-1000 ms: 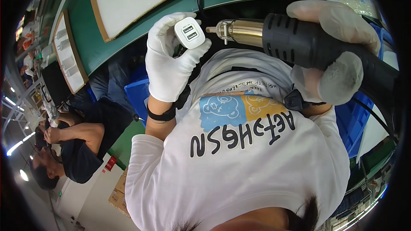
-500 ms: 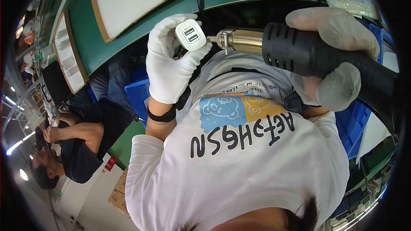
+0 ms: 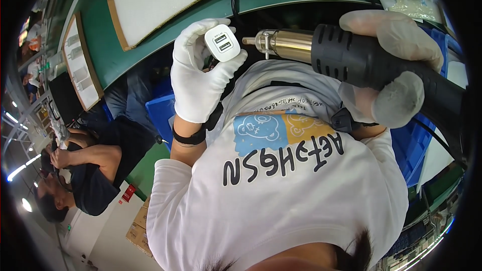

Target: The person picks up a power adapter from a tray, turns it over, and applies heat to the USB ports with a heat gun. After setting the adapter back on the tray, they repeat the process with another power adapter.

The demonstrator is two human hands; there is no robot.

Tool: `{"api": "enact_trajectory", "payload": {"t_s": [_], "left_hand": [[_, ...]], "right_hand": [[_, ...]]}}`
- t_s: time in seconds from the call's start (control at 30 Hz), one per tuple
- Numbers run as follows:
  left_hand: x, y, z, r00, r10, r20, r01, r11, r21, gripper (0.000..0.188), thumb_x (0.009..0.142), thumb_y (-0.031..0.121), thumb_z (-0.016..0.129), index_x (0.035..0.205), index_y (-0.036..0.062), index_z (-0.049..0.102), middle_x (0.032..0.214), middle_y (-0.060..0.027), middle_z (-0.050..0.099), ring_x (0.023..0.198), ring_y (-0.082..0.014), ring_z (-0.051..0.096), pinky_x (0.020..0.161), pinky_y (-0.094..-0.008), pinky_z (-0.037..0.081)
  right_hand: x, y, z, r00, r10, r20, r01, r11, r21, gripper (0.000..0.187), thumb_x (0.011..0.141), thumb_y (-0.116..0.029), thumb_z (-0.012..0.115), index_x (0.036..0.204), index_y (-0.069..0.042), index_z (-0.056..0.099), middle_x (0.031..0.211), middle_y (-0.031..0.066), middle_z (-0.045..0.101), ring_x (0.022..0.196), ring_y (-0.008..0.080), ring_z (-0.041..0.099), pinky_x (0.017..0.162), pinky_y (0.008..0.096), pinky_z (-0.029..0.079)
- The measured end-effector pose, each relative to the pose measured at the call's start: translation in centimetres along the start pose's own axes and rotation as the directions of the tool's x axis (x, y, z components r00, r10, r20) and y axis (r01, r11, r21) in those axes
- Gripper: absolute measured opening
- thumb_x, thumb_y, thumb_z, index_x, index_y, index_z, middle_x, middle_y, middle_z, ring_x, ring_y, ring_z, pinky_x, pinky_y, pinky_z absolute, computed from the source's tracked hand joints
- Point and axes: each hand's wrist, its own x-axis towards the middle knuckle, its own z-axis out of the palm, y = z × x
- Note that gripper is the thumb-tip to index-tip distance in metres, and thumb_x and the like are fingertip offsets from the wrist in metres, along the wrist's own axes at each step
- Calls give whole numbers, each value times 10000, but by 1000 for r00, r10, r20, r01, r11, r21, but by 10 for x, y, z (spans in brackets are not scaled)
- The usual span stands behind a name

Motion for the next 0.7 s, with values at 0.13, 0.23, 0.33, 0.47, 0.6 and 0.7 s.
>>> {"api": "enact_trajectory", "payload": {"t_s": [0.13,0.23,0.33,0.47,0.6,0.7], "left_hand": [[0,0,0,1000,-15,-5,15,1000,-19,574,656,-101,711,1129,41,419,1124,-129,531,1002,-188,563,857,-289,470],[1,1,-1,999,-48,5,48,999,-24,577,658,-102,708,1133,47,416,1128,-129,528,1000,-191,564,857,-292,470],[1,2,-3,999,-40,1,40,999,-5,581,659,-102,706,1136,53,413,1127,-130,528,1004,-194,563,857,-293,470],[2,0,-6,999,-35,0,35,999,-8,585,659,-104,705,1137,60,409,1127,-130,526,1010,-198,559,856,-295,471],[3,-1,-7,1000,-29,2,29,999,-14,589,659,-107,703,1137,63,404,1127,-130,521,1014,-201,557,854,-298,473],[2,-2,-7,1000,-16,2,16,1000,-8,591,658,-108,702,1137,64,402,1128,-129,518,1015,-202,556,853,-299,474]], "right_hand": [[-1,2,0,1000,-8,1,8,1000,-10,504,836,-438,576,1025,25,509,847,221,625,687,251,630,566,287,529],[1,1,2,1000,-27,-5,27,997,-73,502,844,-443,560,1018,25,508,840,218,627,664,243,626,551,277,523],[3,-1,11,997,-12,-77,6,997,-73,496,843,-440,564,1011,24,511,835,215,627,655,239,626,548,275,522],[2,-2,8,997,24,-73,-23,1000,11,486,842,-437,567,995,22,517,823,211,628,649,237,625,552,276,523],[1,1,8,996,31,-79,-31,1000,-1,471,840,-429,574,975,20,528,815,206,630,661,239,627,562,280,526],[2,3,9,996,15,-84,-17,1000,-22,465,837,-425,579,968,19,535,815,204,631,672,241,628,569,284,528]]}}
